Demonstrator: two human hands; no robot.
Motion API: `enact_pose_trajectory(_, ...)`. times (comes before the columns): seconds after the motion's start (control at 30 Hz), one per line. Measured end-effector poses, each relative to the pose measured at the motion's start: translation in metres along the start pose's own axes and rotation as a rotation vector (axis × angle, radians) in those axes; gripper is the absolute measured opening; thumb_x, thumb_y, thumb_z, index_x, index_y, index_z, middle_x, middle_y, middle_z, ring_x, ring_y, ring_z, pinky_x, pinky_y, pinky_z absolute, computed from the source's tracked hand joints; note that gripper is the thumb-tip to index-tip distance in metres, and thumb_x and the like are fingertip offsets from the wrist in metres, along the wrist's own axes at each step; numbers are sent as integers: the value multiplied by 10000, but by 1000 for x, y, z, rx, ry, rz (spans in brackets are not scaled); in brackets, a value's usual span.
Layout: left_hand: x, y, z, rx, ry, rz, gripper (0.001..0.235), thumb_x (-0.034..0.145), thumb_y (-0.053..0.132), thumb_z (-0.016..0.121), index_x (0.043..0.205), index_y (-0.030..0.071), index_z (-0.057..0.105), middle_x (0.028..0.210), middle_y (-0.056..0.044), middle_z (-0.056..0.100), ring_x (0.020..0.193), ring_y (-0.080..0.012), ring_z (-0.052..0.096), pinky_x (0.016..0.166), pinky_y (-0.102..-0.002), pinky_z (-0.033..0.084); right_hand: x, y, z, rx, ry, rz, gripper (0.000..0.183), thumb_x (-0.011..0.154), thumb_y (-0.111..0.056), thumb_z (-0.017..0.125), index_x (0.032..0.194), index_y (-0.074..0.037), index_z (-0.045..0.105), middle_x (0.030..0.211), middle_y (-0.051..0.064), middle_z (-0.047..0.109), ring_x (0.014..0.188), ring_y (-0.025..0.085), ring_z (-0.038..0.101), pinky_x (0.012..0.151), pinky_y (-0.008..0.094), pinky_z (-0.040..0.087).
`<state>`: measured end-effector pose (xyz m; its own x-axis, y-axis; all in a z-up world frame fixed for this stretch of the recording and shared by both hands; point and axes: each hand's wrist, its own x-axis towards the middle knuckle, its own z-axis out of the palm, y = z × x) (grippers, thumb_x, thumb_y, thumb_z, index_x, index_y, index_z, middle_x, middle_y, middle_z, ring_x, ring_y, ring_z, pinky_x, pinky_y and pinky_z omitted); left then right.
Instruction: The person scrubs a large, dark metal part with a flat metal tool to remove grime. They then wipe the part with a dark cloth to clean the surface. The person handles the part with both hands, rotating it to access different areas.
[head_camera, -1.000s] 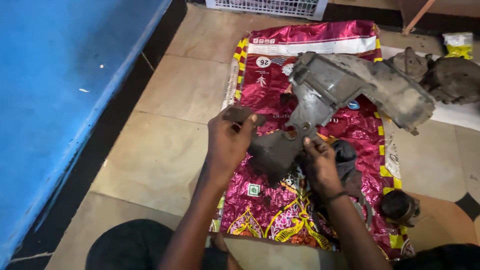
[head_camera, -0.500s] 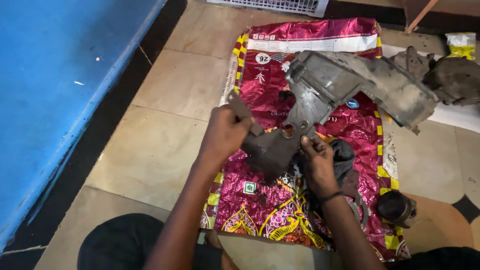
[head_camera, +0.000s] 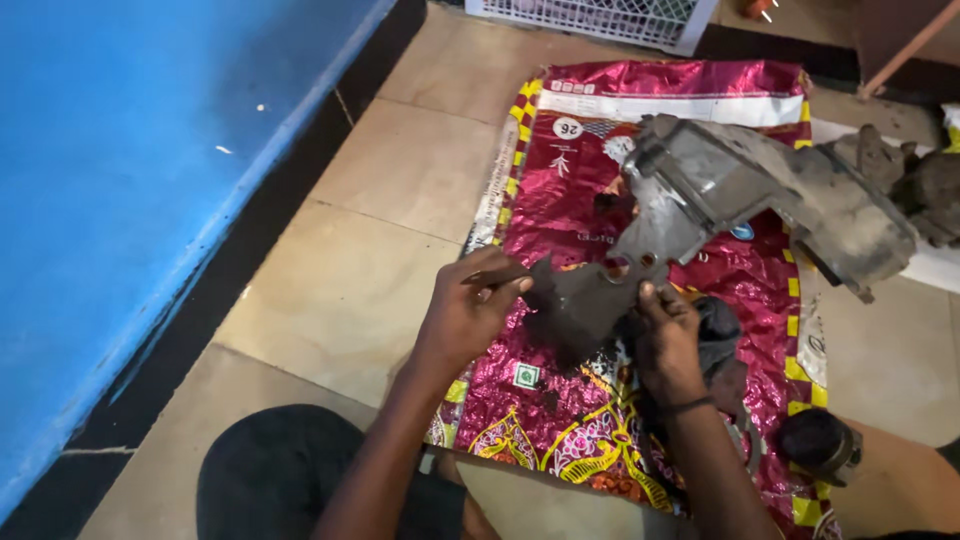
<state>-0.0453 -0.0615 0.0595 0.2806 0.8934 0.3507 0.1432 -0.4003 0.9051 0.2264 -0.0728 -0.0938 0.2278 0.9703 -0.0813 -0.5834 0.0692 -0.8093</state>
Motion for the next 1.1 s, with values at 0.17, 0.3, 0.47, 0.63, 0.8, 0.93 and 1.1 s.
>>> enact_pose_trajectory(0.17, -9, -17, -3, -81, 90, -1, 63, 919, 64, 745, 944, 8, 730, 854, -76, 662, 806, -144, 597, 711, -304, 479, -1, 5, -10, 22, -33, 23, 152, 1079, -191, 633, 1093, -41, 650, 1024, 44, 692, 877, 162, 648, 785, 311, 520)
enact_pose_trajectory(0.3, -13, -17, 12, 74, 81, 289, 93, 939, 60, 738, 994, 2, 690, 910, -101, 647, 873, -211, 623, 801, -332, 509, -3, 2, -7, -29, 37, 19, 126, 1041, -196, 641, 1039, -70, 639, 948, -6, 665, 839, 119, 633, 766, 278, 516)
enact_pose_trajectory(0.47, -28, -7, 2, 121, 67, 130, 90, 908, 58, 725, 980, 10, 699, 882, -106, 640, 812, -241, 630, 683, -347, 501, -2, 5, -4, -26, 55, -6, 148, 1012, -209, 662, 916, -130, 582, 784, -50, 566, 688, 90, 547, 641, 268, 462)
enact_pose_trajectory(0.63, -19, -5, 11, 129, 96, 221, 113, 919, 63, 731, 1009, 0, 702, 894, -125, 632, 835, -276, 633, 744, -375, 501, 4, 16, -25, 19, -66, -52, 217, 1104, -180, 697, 934, -124, 574, 757, -72, 495, 649, 66, 464, 597, 252, 397)
enact_pose_trajectory(0.8, -23, -6, 23, 192, 100, 244, 127, 911, 55, 712, 1024, 2, 692, 948, -157, 663, 895, -325, 661, 778, -406, 517, -3, 3, -5, -50, 20, 17, 122, 1032, -216, 638, 958, -120, 617, 783, -44, 577, 667, 84, 535, 622, 255, 451)
enact_pose_trajectory(0.93, -18, -17, 22, 161, 201, 56, 84, 927, 89, 703, 960, 13, 687, 917, -157, 678, 844, -327, 693, 751, -409, 540, -3, 4, -6, -32, 39, 39, 95, 997, -201, 612, 1000, -109, 635, 831, -23, 645, 720, 104, 612, 673, 270, 510)
enact_pose_trajectory(1.1, -16, -10, 33, 369, 156, 222, 89, 917, 76, 687, 943, 0, 651, 937, -188, 654, 910, -400, 651, 792, -453, 509, -1, 4, -3, -12, 3, 9, 100, 1034, -195, 656, 1037, -96, 644, 858, -18, 646, 721, 99, 601, 676, 265, 506)
